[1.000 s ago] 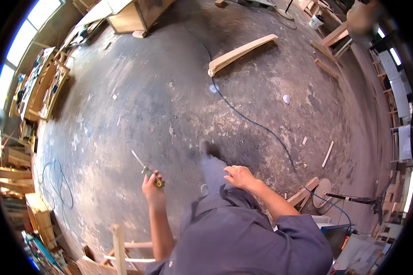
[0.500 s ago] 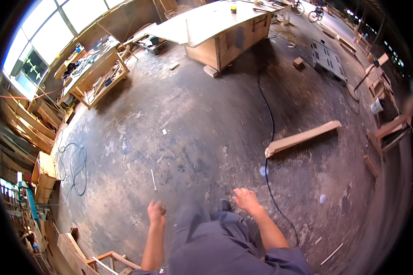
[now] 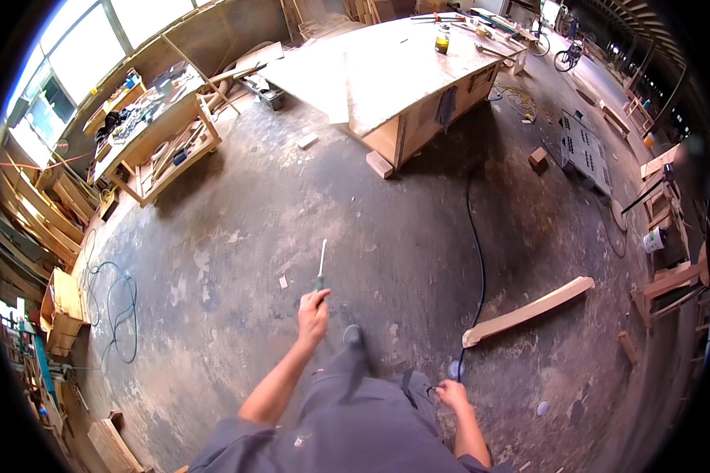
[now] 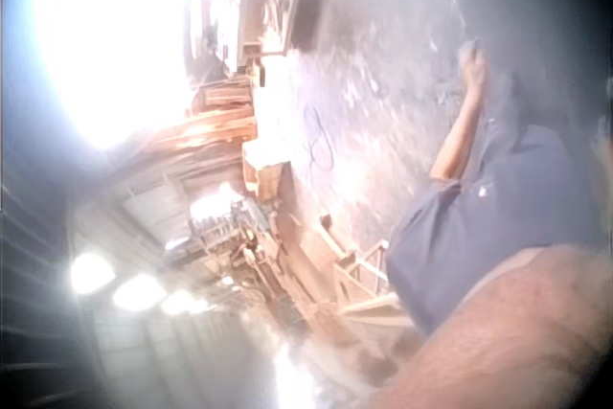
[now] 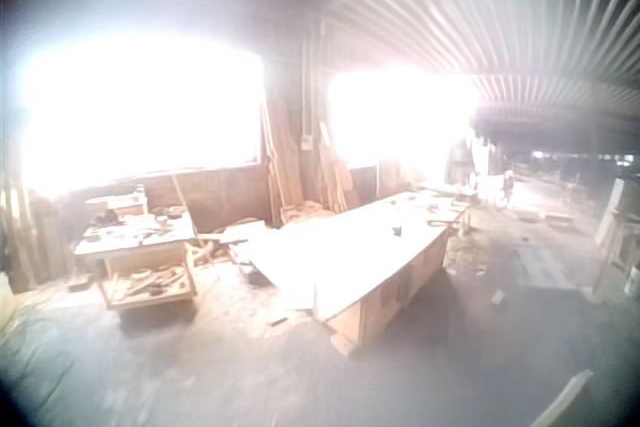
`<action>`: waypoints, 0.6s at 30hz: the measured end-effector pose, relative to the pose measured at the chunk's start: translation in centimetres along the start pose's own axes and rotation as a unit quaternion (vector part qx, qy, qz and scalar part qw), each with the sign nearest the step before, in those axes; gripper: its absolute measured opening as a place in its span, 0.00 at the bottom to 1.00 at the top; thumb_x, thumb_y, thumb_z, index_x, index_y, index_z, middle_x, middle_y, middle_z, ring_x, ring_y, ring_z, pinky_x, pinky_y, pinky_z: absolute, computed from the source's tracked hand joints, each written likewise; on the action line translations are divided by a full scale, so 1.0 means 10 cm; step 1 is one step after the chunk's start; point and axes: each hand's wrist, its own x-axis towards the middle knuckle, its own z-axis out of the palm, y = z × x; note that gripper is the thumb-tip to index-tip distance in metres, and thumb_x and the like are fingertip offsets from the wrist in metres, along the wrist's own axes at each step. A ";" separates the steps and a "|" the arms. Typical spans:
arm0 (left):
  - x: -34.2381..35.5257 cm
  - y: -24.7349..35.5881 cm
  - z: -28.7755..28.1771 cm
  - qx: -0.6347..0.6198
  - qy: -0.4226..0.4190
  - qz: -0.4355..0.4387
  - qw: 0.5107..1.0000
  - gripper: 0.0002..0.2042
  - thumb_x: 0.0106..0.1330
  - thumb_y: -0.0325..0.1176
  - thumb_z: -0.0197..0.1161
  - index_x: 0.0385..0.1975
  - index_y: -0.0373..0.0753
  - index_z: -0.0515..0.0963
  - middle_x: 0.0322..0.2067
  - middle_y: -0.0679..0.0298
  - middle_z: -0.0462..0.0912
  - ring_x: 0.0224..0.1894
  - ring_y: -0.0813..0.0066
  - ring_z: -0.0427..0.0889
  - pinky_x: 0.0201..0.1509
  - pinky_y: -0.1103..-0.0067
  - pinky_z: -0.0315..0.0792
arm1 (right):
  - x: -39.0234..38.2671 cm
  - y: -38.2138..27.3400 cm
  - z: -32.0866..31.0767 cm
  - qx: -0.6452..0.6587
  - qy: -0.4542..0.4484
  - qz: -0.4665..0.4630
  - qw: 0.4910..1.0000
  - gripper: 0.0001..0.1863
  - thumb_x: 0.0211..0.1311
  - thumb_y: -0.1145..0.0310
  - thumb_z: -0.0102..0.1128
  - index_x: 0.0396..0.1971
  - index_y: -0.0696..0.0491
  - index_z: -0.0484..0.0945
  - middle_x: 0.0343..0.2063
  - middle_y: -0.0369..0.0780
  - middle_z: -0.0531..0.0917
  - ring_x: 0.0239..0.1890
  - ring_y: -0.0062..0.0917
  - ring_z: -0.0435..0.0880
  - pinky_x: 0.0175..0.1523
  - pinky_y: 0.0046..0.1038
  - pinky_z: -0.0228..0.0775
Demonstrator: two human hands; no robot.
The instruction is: The person adjusts a vertical woodworking machine using a wrench and screwdriver, then retrieves a wooden plank and positions it under the machine's cutter. They manipulate the plank against the spinning tool to shape its edge while another person works nearby.
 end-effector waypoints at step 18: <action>5.32 0.09 2.40 0.263 -0.123 0.080 0.954 0.21 0.66 0.28 0.53 0.60 0.41 0.72 0.52 0.40 0.69 0.54 0.41 0.73 0.58 0.60 0.71 | 2.19 -0.46 -0.21 0.541 0.038 0.317 0.778 0.06 0.62 0.75 0.54 0.35 0.60 0.80 0.22 0.41 0.82 0.19 0.25 0.81 0.22 0.26 0.75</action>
